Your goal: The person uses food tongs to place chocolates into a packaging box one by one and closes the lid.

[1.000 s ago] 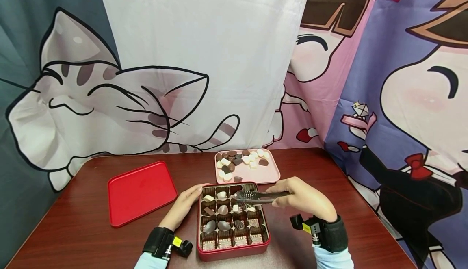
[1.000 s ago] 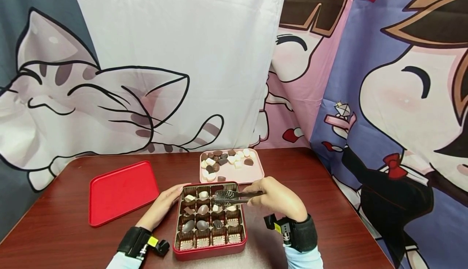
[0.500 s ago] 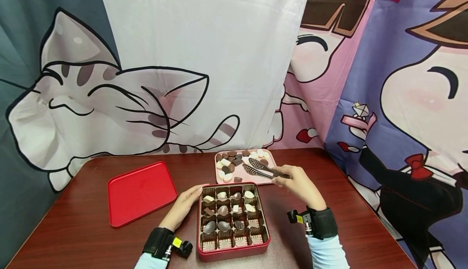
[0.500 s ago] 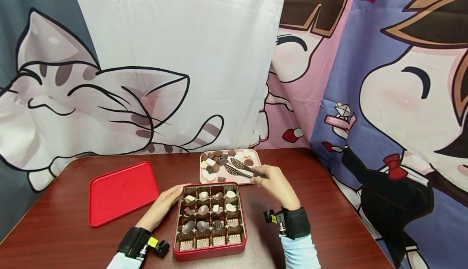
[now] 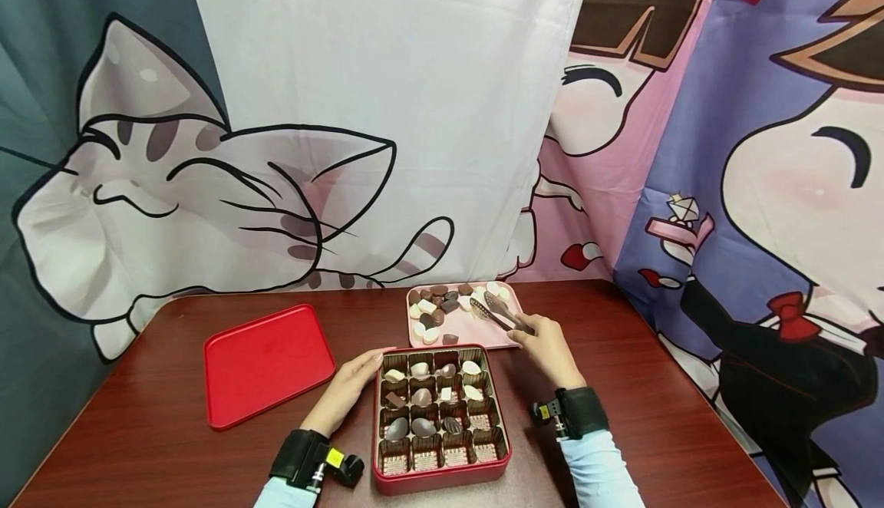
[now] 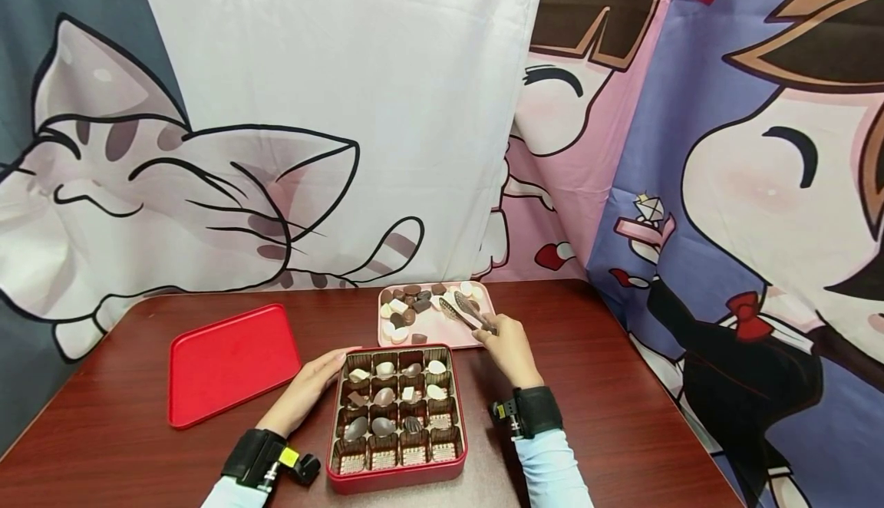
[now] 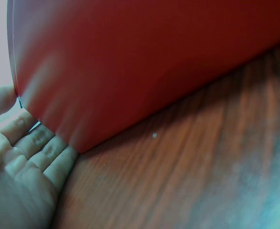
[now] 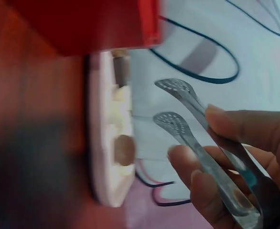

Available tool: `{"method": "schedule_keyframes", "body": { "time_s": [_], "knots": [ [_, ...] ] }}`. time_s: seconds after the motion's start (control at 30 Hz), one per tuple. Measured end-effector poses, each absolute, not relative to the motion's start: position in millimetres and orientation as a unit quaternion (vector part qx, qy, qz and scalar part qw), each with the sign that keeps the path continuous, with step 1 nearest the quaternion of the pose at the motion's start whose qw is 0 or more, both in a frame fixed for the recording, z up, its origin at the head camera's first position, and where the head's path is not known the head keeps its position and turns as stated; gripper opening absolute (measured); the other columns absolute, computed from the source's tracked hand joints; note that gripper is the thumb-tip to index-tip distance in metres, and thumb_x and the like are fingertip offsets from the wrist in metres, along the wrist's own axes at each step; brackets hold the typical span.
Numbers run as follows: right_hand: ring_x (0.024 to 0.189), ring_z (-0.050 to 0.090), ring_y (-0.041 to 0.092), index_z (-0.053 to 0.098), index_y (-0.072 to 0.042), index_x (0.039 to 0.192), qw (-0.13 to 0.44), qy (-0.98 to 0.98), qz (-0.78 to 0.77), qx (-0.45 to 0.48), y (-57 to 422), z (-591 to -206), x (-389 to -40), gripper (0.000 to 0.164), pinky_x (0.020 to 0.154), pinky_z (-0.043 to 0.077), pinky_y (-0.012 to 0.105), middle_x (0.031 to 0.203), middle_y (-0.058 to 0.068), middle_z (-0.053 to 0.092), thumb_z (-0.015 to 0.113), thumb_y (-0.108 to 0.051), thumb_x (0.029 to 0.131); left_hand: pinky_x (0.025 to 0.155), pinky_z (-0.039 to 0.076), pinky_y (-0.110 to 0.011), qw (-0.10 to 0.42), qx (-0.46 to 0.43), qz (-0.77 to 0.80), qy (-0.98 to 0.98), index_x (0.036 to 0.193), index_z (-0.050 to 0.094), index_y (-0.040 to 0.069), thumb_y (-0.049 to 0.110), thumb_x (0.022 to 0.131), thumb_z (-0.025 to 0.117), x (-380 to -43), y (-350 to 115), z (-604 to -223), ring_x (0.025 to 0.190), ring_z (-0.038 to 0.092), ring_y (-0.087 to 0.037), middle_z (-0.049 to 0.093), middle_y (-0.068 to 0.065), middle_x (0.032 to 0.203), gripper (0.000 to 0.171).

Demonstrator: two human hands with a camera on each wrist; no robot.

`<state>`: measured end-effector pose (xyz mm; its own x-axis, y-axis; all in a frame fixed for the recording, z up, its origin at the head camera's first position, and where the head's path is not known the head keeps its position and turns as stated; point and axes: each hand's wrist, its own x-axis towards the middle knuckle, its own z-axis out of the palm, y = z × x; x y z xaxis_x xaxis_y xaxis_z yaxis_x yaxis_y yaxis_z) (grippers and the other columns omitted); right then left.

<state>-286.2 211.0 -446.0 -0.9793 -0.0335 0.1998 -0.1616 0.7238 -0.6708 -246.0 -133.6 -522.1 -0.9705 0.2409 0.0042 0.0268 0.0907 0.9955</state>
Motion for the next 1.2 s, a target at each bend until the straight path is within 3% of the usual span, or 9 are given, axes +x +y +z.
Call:
{"method": "schedule_keyframes", "body": {
  "time_s": [0.2,0.5,0.7,0.87,1.2],
  "knots": [
    [0.061,0.059,0.009,0.065,0.003,0.118,0.08,-0.92,0.383,0.028,206,-465,-293,0.041,0.058,0.046,0.022,0.092,0.017,0.072,0.07,-0.012,0.08,0.094,0.044,-0.013,0.077,0.093,0.671,0.732,0.134,0.054,0.017,0.038,0.099,0.047,-245,-134,-522,0.11,0.056,0.008,0.059,-0.009,0.133,0.042],
    [0.057,0.053,0.007,0.07,-0.003,0.1,0.082,-0.926,0.367,0.034,203,-484,-299,0.02,0.054,0.04,0.021,0.07,0.007,0.066,0.069,-0.012,0.082,0.094,0.045,-0.014,0.081,0.088,0.674,0.729,0.135,0.054,0.016,0.038,0.099,0.047,-244,-133,-521,0.11,0.057,0.006,0.059,-0.01,0.133,0.042],
    [0.058,0.058,0.008,0.071,-0.002,0.107,0.096,-0.928,0.358,0.04,203,-484,-300,0.027,0.056,0.042,0.021,0.077,0.011,0.069,0.07,-0.01,0.081,0.094,0.046,-0.015,0.082,0.079,0.675,0.729,0.135,0.053,0.016,0.04,0.099,0.047,-246,-133,-522,0.11,0.058,0.004,0.06,-0.009,0.132,0.044],
    [0.058,0.06,0.01,0.067,0.002,0.116,0.094,-0.926,0.364,0.04,206,-479,-299,0.038,0.056,0.044,0.022,0.093,0.017,0.07,0.071,-0.008,0.08,0.095,0.043,-0.014,0.079,0.078,0.663,0.74,0.134,0.054,0.015,0.04,0.099,0.046,-246,-133,-522,0.11,0.056,0.006,0.059,-0.009,0.133,0.044],
    [0.065,0.064,0.022,0.064,0.002,0.12,0.067,-0.904,0.421,0.042,220,-457,-291,0.039,0.052,0.048,0.023,0.092,0.019,0.068,0.069,-0.008,0.083,0.096,0.042,-0.013,0.081,0.083,0.659,0.743,0.136,0.052,0.014,0.041,0.099,0.045,-246,-133,-521,0.113,0.055,0.007,0.058,-0.009,0.135,0.047]
  ]
}}
